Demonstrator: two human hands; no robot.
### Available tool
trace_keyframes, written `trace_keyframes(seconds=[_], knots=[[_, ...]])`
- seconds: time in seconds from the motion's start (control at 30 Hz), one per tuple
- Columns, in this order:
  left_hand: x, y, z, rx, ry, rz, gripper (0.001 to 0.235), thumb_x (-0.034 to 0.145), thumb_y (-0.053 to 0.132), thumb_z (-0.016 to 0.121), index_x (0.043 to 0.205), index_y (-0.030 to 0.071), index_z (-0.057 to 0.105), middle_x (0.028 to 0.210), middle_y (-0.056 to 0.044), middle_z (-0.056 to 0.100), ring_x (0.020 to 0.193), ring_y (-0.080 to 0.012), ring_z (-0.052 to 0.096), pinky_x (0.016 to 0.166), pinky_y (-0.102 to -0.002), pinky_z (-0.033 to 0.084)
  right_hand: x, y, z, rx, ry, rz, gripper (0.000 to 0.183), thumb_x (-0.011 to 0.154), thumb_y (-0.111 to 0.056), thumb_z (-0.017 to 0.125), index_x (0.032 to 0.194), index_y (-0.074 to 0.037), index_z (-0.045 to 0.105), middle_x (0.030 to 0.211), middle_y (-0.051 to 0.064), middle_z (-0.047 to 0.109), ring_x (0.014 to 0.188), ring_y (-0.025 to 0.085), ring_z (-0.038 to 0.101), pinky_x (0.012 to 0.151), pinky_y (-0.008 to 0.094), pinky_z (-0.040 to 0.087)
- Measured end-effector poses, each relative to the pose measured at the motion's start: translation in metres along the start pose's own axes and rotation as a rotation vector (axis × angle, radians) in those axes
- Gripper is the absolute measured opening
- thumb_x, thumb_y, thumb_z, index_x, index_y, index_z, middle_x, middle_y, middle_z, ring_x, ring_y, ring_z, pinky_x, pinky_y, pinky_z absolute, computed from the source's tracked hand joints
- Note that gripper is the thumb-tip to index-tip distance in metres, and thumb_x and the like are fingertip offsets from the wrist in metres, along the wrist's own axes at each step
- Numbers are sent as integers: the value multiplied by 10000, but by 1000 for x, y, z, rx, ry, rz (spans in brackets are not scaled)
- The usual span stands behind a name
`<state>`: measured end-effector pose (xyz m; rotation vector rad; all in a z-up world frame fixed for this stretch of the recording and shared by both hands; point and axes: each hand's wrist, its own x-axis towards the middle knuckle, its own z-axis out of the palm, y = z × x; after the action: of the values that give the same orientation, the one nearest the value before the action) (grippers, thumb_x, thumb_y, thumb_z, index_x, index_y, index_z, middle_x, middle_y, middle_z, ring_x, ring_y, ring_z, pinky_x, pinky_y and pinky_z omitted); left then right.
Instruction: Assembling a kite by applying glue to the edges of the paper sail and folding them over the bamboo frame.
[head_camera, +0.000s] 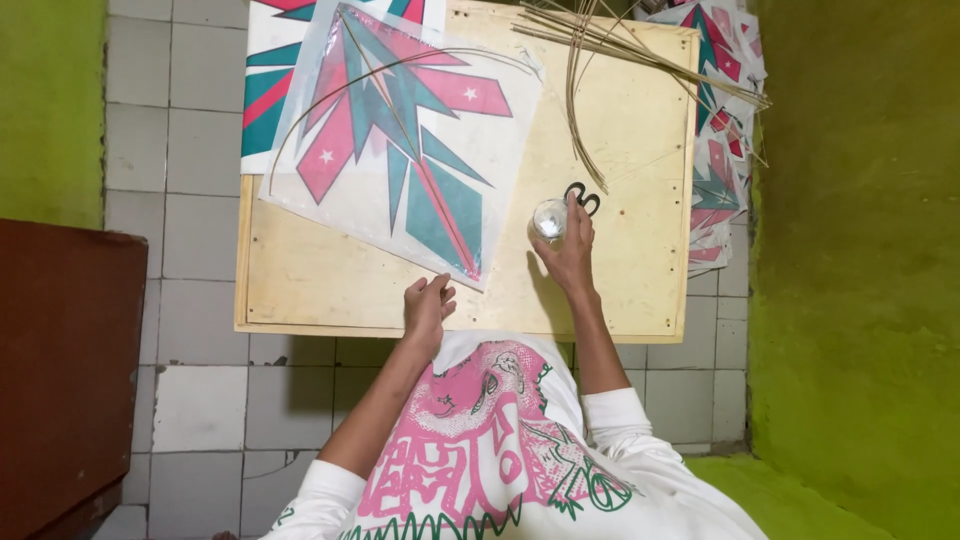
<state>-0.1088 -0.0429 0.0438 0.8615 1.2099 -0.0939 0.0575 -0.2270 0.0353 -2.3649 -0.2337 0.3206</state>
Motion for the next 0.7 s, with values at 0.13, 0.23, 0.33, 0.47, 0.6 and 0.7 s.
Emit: trace_keyframes(seconds=[0.13, 0.23, 0.33, 0.47, 0.6, 0.7], knots=[[10, 2, 9, 26, 48, 34, 748, 972, 204, 674, 1534, -75, 268, 1249, -237, 565, 1151, -331, 680, 938, -449, 595, 1, 4, 4, 18, 19, 12, 1061, 798, -111, 839, 1660, -222, 230, 1537, 262, 370, 1465, 469, 351, 1183, 600, 362], [14, -1, 12, -17, 52, 38, 715, 954, 171, 687, 1518, -79, 325, 1176, -185, 555, 1050, -271, 699, 878, -406, 612, 2, 4, 4, 47, 31, 4, 1054, 792, -112, 832, 1654, -200, 232, 1534, 260, 365, 1465, 477, 355, 1193, 593, 363], [27, -12, 11, -53, 17, -1, 526, 954, 183, 684, 1384, -42, 480, 1015, -92, 521, 892, -251, 714, 783, -396, 638, 6, 5, 5, 47, 48, 11, 1046, 791, -111, 835, 1652, -210, 248, 1521, 248, 381, 1458, 464, 375, 1192, 566, 380], [18, -7, 11, -2, 34, -37, 304, 925, 212, 671, 1119, -4, 580, 892, -63, 483, 750, -205, 680, 603, -326, 596, 5, 11, 7, 58, 51, 4, 1036, 790, -112, 837, 1645, -196, 258, 1513, 257, 376, 1453, 473, 378, 1203, 561, 377], [31, -10, 5, 126, 63, -5, 199, 853, 211, 707, 725, 75, 636, 591, -57, 526, 494, -144, 581, 382, -238, 479, 6, 12, 8, 49, 61, 1, 998, 782, -118, 836, 1627, -206, 314, 1515, 235, 375, 1446, 451, 400, 1211, 531, 385], [30, -10, 0, 164, 58, 15, 211, 863, 219, 704, 712, 95, 624, 547, -74, 536, 435, -142, 518, 346, -230, 424, 6, 12, 8, 25, 73, -25, 978, 768, -112, 842, 1610, -192, 351, 1515, 230, 370, 1441, 455, 403, 1207, 529, 390]])
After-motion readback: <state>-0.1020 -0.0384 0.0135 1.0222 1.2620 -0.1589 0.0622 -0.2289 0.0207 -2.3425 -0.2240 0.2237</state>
